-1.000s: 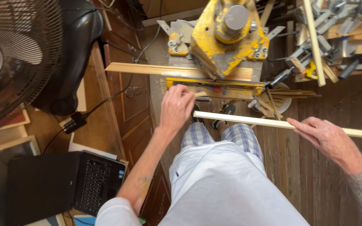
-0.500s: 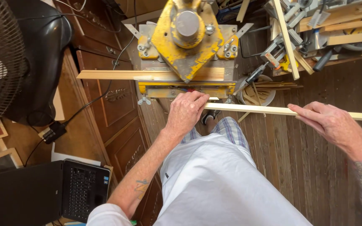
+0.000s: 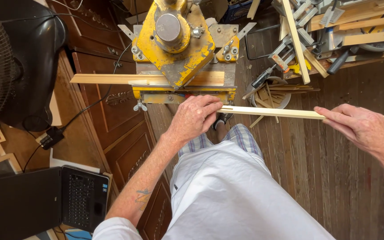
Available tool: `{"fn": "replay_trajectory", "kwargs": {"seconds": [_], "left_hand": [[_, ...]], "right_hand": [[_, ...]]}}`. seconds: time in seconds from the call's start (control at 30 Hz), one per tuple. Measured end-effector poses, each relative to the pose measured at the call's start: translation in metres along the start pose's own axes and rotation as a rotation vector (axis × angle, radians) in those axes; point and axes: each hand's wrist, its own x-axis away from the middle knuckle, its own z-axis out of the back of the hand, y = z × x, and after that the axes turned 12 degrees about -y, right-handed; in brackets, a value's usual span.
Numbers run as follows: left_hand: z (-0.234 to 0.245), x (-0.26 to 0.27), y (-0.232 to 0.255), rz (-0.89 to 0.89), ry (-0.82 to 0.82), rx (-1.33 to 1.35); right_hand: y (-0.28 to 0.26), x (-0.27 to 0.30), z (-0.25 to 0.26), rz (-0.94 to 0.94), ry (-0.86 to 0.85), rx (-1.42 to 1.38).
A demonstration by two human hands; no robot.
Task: Feeding wooden strips through a shaper machine and inspecting the joints
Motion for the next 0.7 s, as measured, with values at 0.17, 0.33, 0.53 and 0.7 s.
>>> {"fn": "replay_trajectory", "kwargs": {"seconds": [0.17,0.33,0.53,0.7], "left_hand": [[0.012,-0.006,0.005,-0.054,-0.001,0.042],[0.032,-0.02,0.017,0.083,-0.032,0.592],[0.034,-0.024,0.03,0.154,0.011,0.579],[0.046,-0.021,0.031,-0.009,0.023,0.519]], "right_hand": [[0.017,0.008,-0.01,0.032,0.026,-0.026],[0.024,0.015,-0.011,0.068,0.093,-0.106],[0.019,0.023,-0.008,0.058,0.146,-0.089],[0.012,0.03,0.002,0.061,0.169,-0.094]]}}
